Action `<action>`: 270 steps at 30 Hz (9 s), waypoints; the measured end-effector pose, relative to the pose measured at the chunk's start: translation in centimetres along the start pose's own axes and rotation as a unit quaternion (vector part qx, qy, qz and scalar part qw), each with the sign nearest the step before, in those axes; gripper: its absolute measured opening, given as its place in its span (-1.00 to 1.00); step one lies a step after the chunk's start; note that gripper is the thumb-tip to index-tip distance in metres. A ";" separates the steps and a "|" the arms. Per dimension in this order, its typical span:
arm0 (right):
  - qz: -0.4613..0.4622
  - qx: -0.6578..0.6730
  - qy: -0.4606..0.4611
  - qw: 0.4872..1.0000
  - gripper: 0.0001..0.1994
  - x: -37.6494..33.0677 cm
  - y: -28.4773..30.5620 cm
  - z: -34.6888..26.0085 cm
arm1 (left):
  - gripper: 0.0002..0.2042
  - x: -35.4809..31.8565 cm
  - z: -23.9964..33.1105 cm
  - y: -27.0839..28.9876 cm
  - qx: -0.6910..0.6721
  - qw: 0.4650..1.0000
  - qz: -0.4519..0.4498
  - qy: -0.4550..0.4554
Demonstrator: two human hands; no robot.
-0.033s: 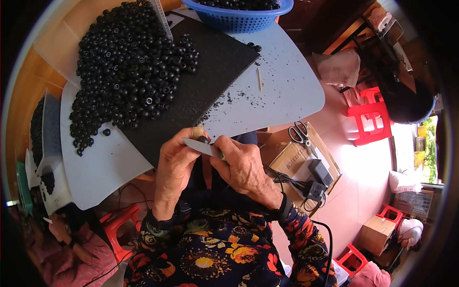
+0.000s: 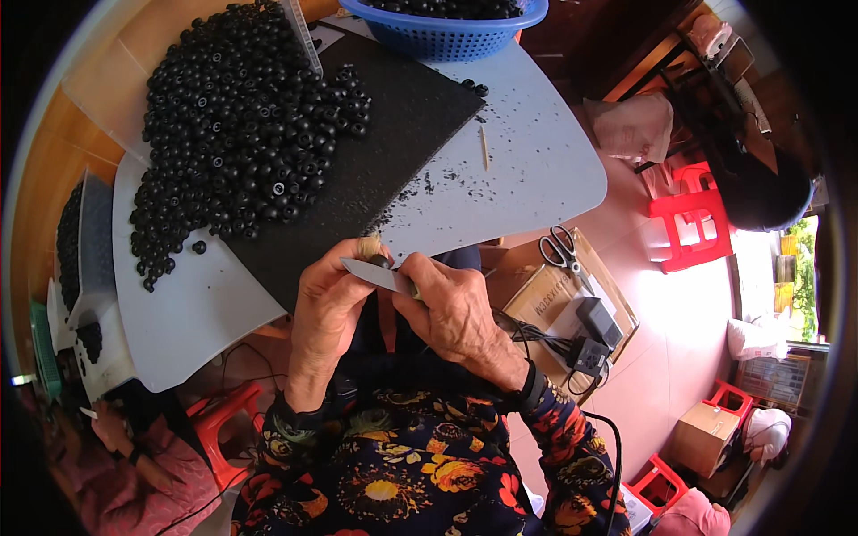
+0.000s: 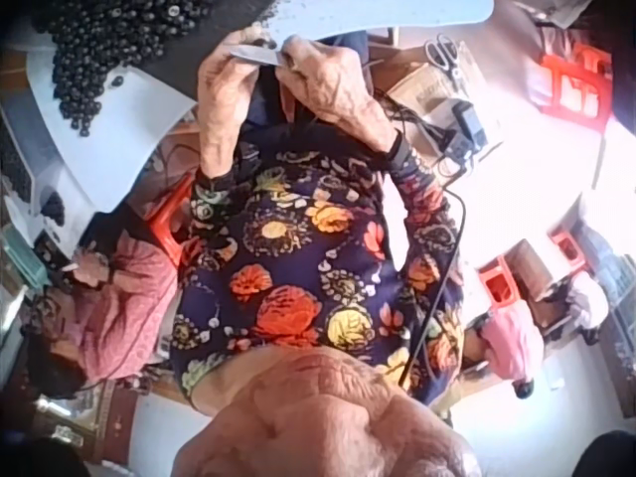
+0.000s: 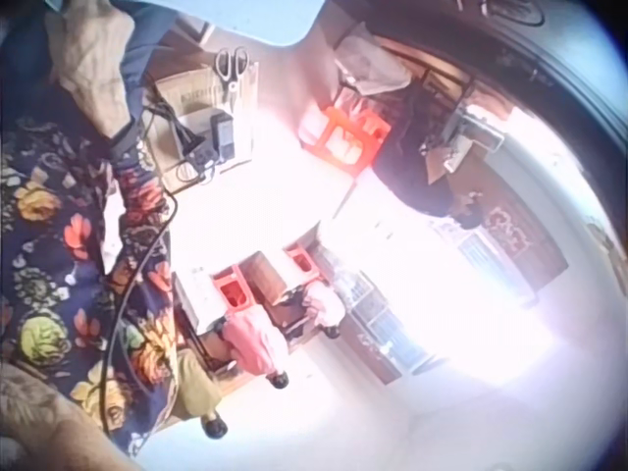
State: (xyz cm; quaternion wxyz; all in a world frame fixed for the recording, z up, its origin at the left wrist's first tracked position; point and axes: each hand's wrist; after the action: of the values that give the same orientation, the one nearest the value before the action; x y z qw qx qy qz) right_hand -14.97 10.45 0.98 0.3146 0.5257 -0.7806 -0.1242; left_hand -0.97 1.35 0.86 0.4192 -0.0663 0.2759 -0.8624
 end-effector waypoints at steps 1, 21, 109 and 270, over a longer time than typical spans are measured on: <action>0.002 -0.001 0.006 1.000 -0.75 0.0 -0.1 0.1 | -0.79 0.0 0.0 0.0 0.000 1.000 0.000 0.000; -0.021 -0.021 -0.003 1.000 -0.76 -0.2 0.4 0.1 | -0.79 0.0 0.0 -0.2 0.004 1.000 -0.018 0.003; 0.010 -0.069 0.084 0.994 -0.78 14.9 -2.1 4.6 | -0.73 0.8 0.5 1.4 0.005 0.998 0.056 -0.024; 0.036 -0.079 -0.092 0.992 -0.78 16.5 -0.5 5.2 | -0.78 1.3 0.4 0.9 0.076 0.995 0.051 -0.036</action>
State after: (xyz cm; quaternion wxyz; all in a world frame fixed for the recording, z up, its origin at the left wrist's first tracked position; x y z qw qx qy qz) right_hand -21.94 -5.33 2.61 0.2860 0.4573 -0.8122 -0.2222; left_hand -1.05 -0.30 0.51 0.4764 -0.0510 0.1971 -0.8553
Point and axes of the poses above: each hand's wrist, its own x-axis towards the middle knuckle, its own y-axis out of the back of the hand, z = x × y, and after that the axes turned 6 degrees about z, right-handed
